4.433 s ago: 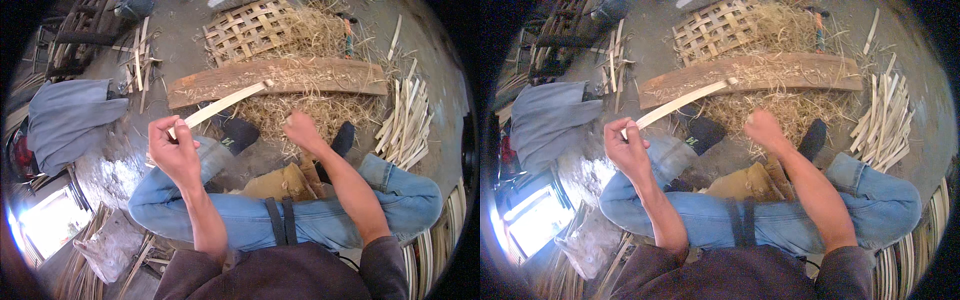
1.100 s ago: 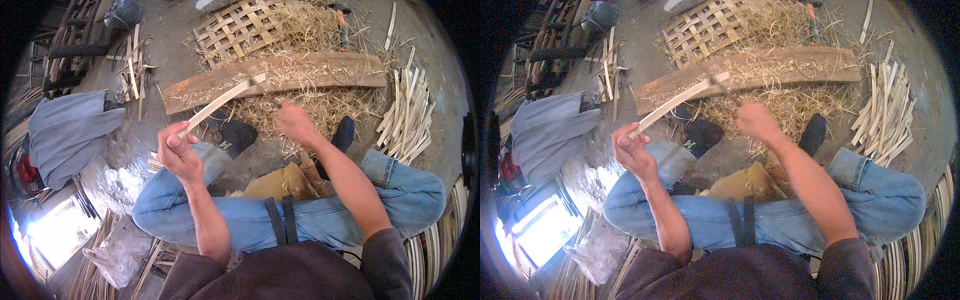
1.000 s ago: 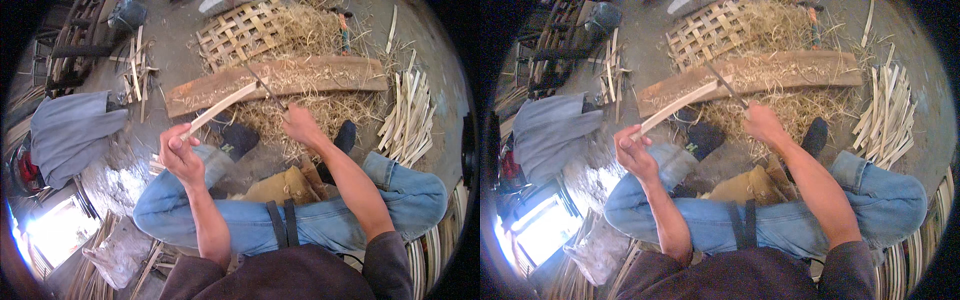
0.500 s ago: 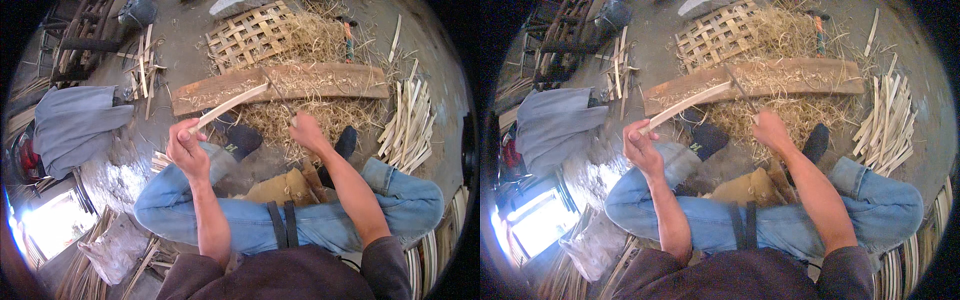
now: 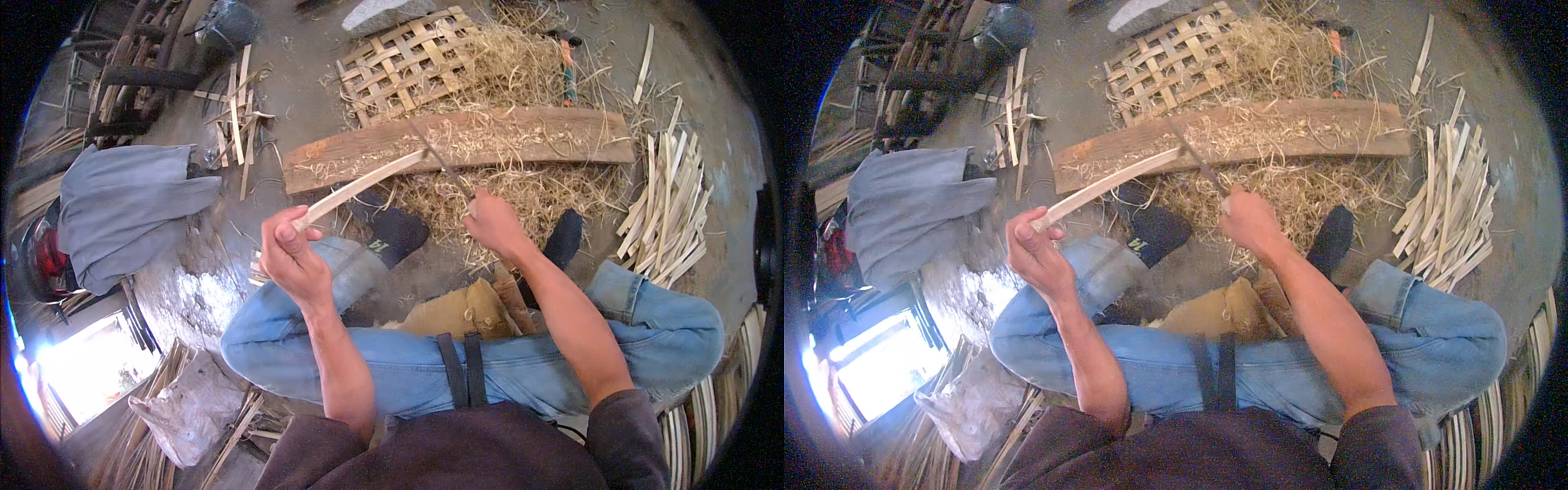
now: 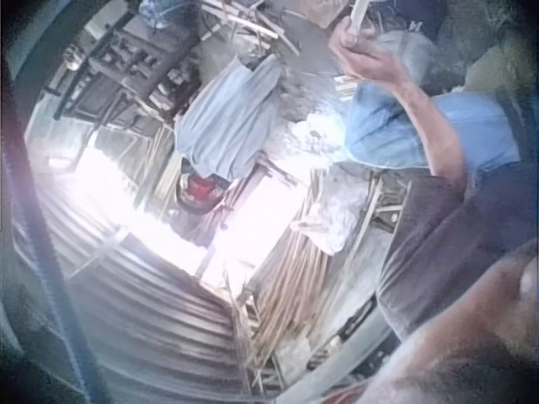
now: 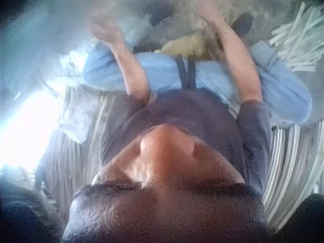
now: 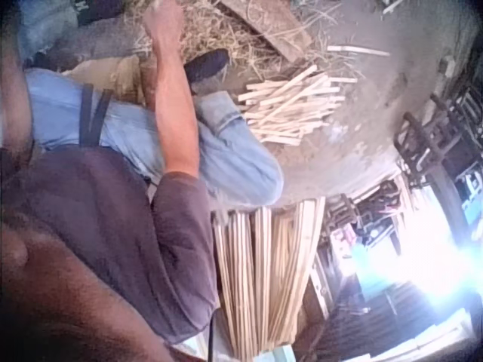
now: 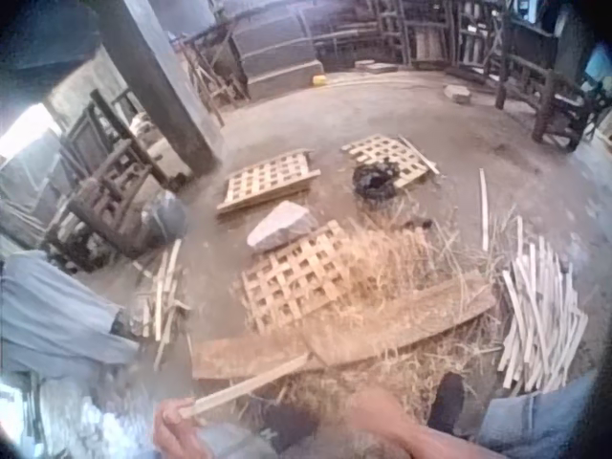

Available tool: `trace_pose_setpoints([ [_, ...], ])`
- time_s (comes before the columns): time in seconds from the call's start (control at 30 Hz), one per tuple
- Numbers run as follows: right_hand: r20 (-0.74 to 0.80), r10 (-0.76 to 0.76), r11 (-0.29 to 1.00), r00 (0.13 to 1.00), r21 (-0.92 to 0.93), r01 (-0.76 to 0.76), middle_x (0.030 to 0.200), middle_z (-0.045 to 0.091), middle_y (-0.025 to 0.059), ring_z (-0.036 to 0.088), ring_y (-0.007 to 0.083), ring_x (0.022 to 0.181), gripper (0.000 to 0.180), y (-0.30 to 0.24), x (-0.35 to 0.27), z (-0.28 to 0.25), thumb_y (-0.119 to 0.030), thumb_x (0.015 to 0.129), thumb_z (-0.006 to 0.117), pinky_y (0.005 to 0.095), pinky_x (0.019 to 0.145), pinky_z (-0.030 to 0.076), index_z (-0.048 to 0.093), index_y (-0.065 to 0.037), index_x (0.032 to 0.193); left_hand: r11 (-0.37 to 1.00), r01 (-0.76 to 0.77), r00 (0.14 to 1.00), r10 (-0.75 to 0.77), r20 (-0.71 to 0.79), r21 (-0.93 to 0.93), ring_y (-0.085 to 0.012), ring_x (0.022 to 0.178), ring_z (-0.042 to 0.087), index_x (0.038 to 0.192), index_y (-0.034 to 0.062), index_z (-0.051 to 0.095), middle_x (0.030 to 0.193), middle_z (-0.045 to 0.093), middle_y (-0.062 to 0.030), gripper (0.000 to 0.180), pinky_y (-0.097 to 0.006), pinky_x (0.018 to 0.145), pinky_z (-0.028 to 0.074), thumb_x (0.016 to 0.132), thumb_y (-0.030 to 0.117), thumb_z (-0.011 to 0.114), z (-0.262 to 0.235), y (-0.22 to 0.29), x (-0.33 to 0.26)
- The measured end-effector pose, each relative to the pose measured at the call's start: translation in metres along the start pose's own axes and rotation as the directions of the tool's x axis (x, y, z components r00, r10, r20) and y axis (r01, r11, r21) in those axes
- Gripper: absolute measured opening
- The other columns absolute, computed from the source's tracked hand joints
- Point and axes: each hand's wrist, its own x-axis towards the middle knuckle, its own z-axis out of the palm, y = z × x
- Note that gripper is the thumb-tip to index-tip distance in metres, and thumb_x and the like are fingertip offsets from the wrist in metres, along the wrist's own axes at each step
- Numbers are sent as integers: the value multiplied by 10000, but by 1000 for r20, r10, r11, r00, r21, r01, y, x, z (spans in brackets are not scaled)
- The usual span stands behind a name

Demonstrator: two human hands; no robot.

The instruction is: The person sits on the floor and uses a knife to shave and shape thin wooden sticks. They repeatedly hold the stick in one hand and scrape along its length with the knife in the other, producing wood shavings. Finished sticks are placed aside on the floor.

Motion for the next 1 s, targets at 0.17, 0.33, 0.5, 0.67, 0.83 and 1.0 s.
trace_pose_setpoints([
  [0.17,-80,48,999,996,7,-48,815,644,276,640,436,801,299,22,8,10,-139,783,621,504,741,510,507,61,973,1000,-7,1000,7,5,13,-142,526,595,872,-1,603,808,656,-81,532,-257,494,449,999,458,365,2,2,5],
  [0.33,-51,5,1000,999,15,-4,828,644,275,641,431,807,346,10,2,8,-145,774,642,491,743,517,511,57,1022,998,-2,999,5,-44,59,-142,521,592,863,2,607,788,654,-86,537,-263,494,445,998,463,367,-3,0,4],
  [0.5,-8,-18,998,1000,-65,18,838,643,262,640,430,817,320,6,-1,9,-130,794,615,494,747,516,514,50,1038,997,-13,998,17,-54,70,-134,522,586,859,9,608,772,651,-75,527,-263,487,437,1002,455,366,-6,-2,9],
  [0.67,27,47,999,999,-12,-47,855,644,263,641,425,824,291,2,5,-1,-140,815,598,496,753,514,510,59,1009,998,51,994,-46,-101,44,-126,528,572,868,9,608,791,647,-70,515,-253,487,423,1007,441,365,-11,-7,15],
  [0.83,-13,-29,990,1000,-138,26,832,644,270,645,425,802,286,13,5,4,-130,806,593,496,722,519,510,63,1000,997,72,997,-71,-39,30,-111,528,541,912,-4,605,768,614,-60,504,-243,473,398,1018,418,350,-12,-9,14],
  [1.0,-25,-56,997,998,-59,54,800,640,274,646,425,783,293,-16,1,-2,-139,805,593,501,702,521,499,66,991,948,203,979,-204,21,-244,-88,478,426,937,-9,594,635,484,-19,462,-233,456,365,1025,370,344,-17,-16,16],
])
